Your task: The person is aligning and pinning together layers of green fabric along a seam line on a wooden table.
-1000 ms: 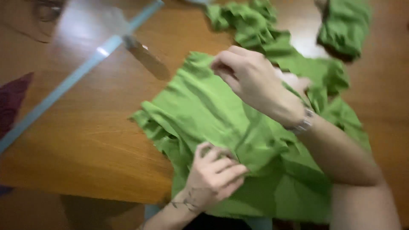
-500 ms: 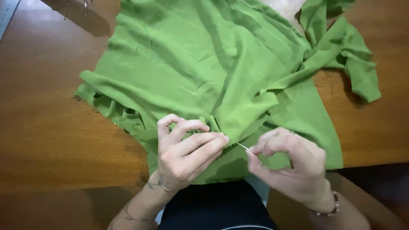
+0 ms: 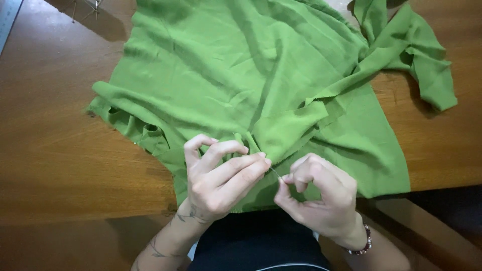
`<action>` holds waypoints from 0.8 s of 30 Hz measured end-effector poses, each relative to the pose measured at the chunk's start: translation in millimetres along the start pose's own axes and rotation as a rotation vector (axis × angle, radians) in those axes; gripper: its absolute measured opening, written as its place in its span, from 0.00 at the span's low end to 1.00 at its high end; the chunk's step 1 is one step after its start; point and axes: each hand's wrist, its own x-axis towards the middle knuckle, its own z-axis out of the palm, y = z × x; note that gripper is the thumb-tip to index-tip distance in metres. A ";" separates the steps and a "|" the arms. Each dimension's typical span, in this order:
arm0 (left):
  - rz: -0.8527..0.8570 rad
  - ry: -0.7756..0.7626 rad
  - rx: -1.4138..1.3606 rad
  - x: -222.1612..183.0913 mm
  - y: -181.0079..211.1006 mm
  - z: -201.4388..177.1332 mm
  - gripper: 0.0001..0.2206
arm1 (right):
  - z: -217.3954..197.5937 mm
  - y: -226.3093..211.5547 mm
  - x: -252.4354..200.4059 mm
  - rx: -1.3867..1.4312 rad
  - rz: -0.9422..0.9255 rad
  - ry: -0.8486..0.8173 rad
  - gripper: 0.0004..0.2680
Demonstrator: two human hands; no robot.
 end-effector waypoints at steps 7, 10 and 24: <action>-0.002 0.016 -0.027 -3.8 0.9 2.3 0.08 | 5.8 -0.1 -6.3 -0.005 -0.021 0.066 0.13; -0.005 -0.003 -0.016 -3.0 1.9 1.3 0.09 | 6.9 0.4 -7.6 -0.008 -0.017 0.064 0.13; 0.022 -0.010 0.003 -1.1 1.8 -0.8 0.11 | 12.2 1.4 -6.8 -0.009 0.002 0.131 0.14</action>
